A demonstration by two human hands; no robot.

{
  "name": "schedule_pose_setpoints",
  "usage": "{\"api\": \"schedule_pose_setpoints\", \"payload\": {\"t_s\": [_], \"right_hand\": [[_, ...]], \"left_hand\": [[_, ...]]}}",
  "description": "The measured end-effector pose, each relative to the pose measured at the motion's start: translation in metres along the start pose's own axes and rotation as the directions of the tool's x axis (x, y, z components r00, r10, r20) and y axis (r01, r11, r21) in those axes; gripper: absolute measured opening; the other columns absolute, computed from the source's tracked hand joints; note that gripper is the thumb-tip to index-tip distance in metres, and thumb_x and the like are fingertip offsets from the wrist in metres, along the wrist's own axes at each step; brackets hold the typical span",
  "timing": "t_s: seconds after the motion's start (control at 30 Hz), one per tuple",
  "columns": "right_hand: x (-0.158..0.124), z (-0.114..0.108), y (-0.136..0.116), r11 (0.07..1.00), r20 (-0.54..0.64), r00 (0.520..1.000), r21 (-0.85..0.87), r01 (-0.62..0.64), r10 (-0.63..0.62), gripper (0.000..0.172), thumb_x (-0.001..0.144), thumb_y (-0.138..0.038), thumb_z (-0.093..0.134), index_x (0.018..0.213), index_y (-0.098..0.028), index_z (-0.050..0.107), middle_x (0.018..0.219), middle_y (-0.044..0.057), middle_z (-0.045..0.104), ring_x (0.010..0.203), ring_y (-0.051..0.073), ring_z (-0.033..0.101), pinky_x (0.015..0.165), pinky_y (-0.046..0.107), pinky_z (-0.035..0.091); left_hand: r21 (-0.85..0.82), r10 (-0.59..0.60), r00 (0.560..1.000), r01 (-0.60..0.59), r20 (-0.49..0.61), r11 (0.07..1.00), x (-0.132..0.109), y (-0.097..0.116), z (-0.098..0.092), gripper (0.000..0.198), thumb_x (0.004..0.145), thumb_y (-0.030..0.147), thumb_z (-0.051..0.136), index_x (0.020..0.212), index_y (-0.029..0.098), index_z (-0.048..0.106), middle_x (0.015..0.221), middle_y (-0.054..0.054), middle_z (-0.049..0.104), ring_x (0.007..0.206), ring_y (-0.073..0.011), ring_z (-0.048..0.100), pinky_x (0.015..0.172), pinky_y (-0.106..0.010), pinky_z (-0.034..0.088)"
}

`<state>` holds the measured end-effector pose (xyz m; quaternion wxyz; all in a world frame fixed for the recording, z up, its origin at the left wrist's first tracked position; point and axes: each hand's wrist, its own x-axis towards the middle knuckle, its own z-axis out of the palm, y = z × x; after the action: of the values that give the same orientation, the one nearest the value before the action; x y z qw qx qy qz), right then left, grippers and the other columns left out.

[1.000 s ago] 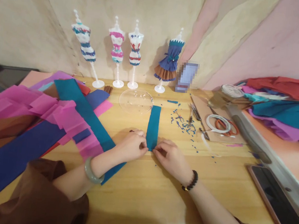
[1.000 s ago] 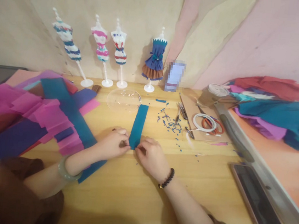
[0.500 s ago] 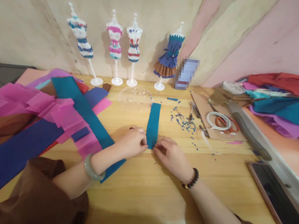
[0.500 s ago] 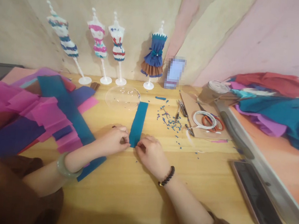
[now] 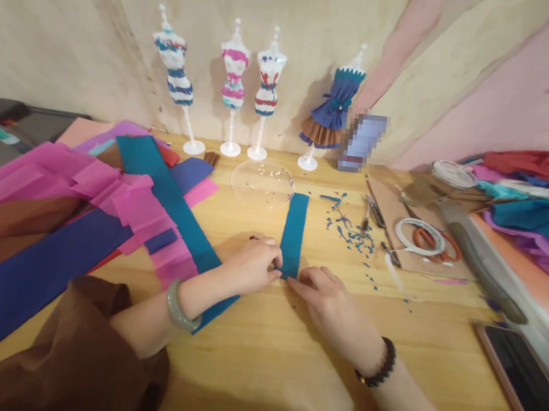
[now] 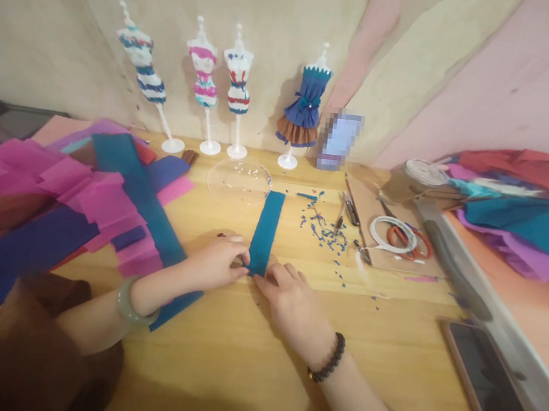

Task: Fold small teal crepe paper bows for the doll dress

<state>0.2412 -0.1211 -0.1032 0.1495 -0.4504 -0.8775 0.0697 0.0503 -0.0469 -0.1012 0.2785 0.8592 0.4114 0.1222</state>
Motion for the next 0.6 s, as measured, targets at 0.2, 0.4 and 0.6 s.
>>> {"api": "schedule_pose_setpoints", "payload": {"t_s": [0.2,0.4,0.6], "right_hand": [[0.0,0.001,-0.003,0.991,0.049,0.999,-0.133,-0.004,0.01,0.025,0.084,-0.006,0.058,0.105,-0.015,0.068,0.09,0.011,0.062,0.085,0.023,0.055,0.075,0.038,0.051],[0.002,-0.001,-0.005,0.994,0.042,0.999,-0.105,-0.016,0.021,0.024,0.085,-0.007,0.054,0.102,-0.017,0.068,0.09,0.011,0.062,0.084,0.023,0.054,0.075,0.038,0.05],[0.003,0.0,-0.002,0.999,0.032,0.999,-0.042,-0.026,0.027,0.026,0.086,-0.006,0.051,0.101,-0.017,0.068,0.087,0.01,0.062,0.082,0.022,0.055,0.075,0.037,0.051]], "left_hand": [[-0.05,0.03,0.999,-0.029,0.018,0.998,0.0,-0.006,-0.003,0.009,0.075,0.011,0.062,0.078,0.018,0.066,0.082,-0.002,0.064,0.083,-0.018,0.058,0.077,-0.03,0.045],[-0.11,0.144,0.989,-0.138,0.044,0.984,-0.006,-0.014,-0.013,0.022,0.081,0.007,0.053,0.092,0.02,0.067,0.089,-0.002,0.065,0.088,-0.0158,0.058,0.08,-0.028,0.044],[0.217,0.387,0.917,-0.398,0.094,0.891,-0.013,-0.011,-0.009,0.029,0.094,0.034,0.044,0.096,0.026,0.072,0.091,-0.006,0.058,0.085,-0.0186,0.052,0.078,-0.031,0.039]]}}
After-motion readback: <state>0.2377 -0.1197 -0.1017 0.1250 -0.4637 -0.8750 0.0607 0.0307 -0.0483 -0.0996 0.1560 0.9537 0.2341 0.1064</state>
